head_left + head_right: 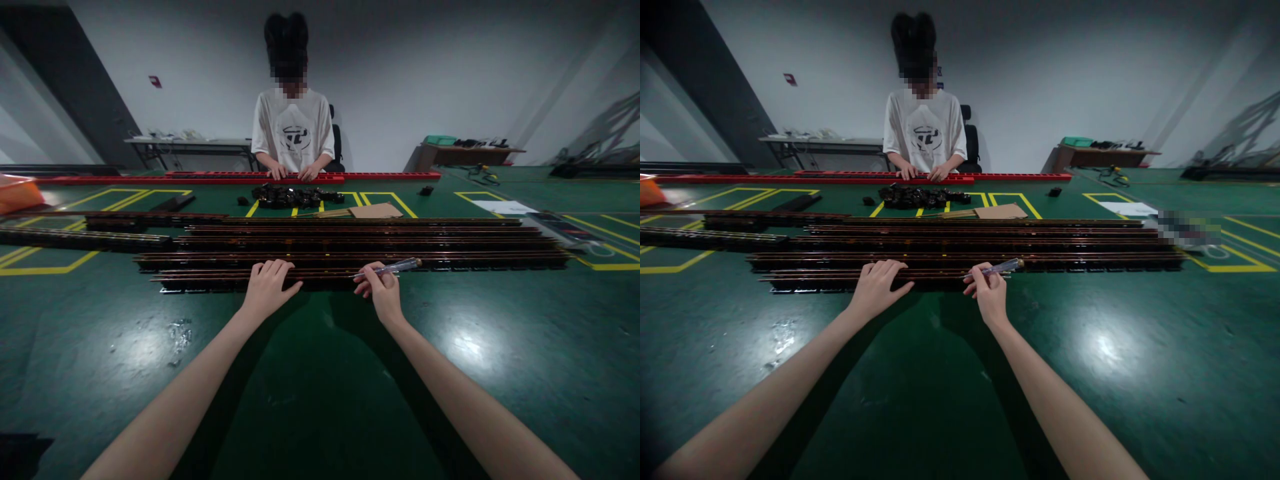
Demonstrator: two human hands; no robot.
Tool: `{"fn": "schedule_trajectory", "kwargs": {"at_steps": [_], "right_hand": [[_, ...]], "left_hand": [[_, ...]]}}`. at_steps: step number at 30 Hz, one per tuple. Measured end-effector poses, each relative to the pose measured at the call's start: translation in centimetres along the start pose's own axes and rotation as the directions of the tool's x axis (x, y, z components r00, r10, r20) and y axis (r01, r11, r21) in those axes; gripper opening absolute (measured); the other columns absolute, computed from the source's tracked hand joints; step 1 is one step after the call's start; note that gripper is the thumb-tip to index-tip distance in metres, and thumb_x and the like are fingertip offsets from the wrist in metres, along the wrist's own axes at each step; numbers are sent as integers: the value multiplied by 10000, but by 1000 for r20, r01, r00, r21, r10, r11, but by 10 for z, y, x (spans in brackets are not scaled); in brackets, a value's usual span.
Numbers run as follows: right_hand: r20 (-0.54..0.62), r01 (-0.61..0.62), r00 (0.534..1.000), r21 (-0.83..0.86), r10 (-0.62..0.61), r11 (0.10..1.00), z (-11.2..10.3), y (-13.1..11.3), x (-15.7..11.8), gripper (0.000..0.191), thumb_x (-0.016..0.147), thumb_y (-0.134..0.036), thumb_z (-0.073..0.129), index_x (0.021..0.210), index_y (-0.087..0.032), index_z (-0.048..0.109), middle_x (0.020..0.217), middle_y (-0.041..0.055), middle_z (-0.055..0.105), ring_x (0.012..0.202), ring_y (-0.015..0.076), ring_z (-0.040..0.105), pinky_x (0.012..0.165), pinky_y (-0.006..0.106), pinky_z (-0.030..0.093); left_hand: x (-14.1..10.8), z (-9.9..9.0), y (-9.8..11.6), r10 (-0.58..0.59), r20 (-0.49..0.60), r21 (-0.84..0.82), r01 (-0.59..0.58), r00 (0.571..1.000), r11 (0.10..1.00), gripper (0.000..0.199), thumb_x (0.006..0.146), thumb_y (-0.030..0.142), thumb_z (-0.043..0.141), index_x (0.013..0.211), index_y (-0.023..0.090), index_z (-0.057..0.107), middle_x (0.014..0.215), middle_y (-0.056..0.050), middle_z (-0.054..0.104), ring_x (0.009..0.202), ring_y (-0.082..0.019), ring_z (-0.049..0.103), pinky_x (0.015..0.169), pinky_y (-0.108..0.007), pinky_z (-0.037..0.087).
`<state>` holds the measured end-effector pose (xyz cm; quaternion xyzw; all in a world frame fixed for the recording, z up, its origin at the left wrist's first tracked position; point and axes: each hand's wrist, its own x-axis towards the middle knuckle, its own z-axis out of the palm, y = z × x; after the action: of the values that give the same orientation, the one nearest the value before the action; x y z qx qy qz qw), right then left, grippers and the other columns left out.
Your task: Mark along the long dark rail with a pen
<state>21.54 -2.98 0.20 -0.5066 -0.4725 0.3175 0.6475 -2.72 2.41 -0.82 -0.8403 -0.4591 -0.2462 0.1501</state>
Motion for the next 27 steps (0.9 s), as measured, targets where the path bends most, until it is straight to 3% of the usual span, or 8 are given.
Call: {"fn": "schedule_trajectory", "kwargs": {"at_steps": [27], "right_hand": [[33,14,999,-38,-13,999,0,1,1,290,799,-461,599,743,-176,593,626,22,677,420,113,603,358,171,384]], "left_hand": [[-1,-2,2,1,-37,16,-1,999,1000,311,871,320,498,1084,129,617,1040,-113,679,959,-274,597,852,-425,381]]}}
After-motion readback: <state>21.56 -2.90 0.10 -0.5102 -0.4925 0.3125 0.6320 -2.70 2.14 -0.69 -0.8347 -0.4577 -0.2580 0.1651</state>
